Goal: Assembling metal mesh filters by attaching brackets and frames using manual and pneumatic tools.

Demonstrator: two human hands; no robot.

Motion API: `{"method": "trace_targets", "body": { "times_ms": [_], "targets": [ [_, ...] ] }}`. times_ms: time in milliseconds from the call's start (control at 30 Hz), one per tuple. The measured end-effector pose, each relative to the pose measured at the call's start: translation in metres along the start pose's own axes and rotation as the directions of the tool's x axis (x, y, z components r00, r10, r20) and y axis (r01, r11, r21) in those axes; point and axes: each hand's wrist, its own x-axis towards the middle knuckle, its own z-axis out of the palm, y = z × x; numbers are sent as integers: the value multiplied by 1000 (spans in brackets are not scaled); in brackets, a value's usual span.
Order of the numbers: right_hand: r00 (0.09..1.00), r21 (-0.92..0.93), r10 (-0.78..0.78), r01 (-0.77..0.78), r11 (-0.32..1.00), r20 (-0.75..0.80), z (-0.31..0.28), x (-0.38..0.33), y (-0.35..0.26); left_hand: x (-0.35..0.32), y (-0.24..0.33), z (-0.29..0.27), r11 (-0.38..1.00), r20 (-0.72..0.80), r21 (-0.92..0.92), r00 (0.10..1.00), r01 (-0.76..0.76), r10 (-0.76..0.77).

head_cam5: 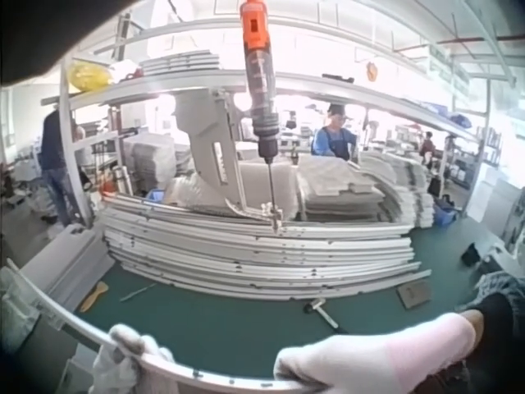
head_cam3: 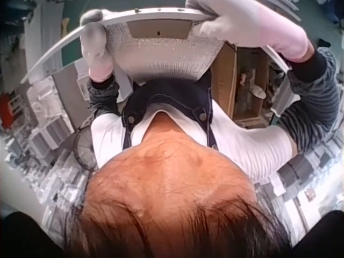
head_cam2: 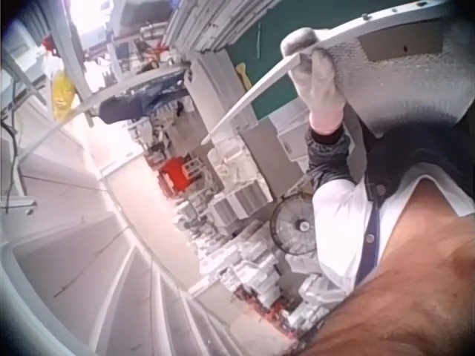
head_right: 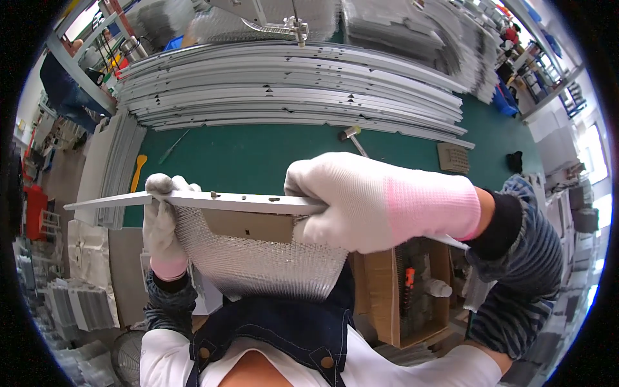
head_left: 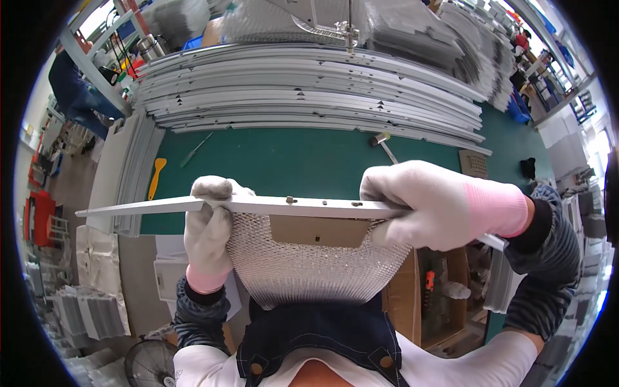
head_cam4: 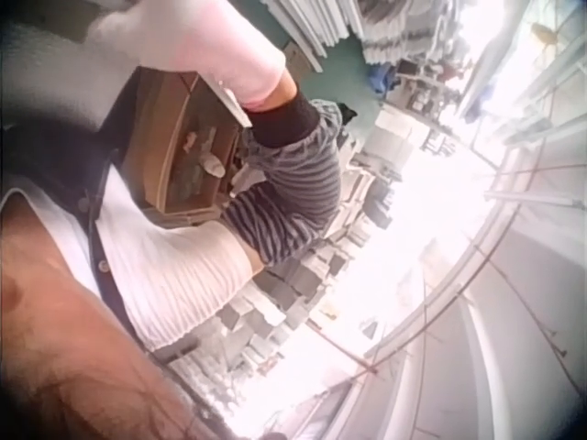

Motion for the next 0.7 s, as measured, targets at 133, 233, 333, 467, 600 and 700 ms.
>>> {"method": "trace_targets", "body": {
  "times_ms": [133, 233, 333, 467, 600, 700],
  "targets": [
    [998, -1, 35, -35, 999, 57, -5, 9, 3, 0, -1, -1, 999, 36, 17, 999, -29, 28],
    [988, -65, 66, -57, 996, 138, -10, 14, 1, -2, -1, 0, 995, -6, 88, 999, -37, 38],
    [998, -112, -33, 40, 993, 58, -2, 17, 10, -7, -1, -5, 985, -50, 171, 998, -32, 41],
    [971, 78, -42, 62, 995, -236, 1, -5, 8, -5, 8, -9, 874, -199, 478, 980, 81, 18],
    [899, -407, -300, 156, 900, -320, 15, -9, 24, 2, 10, 1, 796, -227, 591, 974, 132, 7],
    [945, -163, -189, 149, 975, -268, 18, -17, 26, -1, -4, -10, 960, -181, 273, 983, 66, -16]
  ]
}}
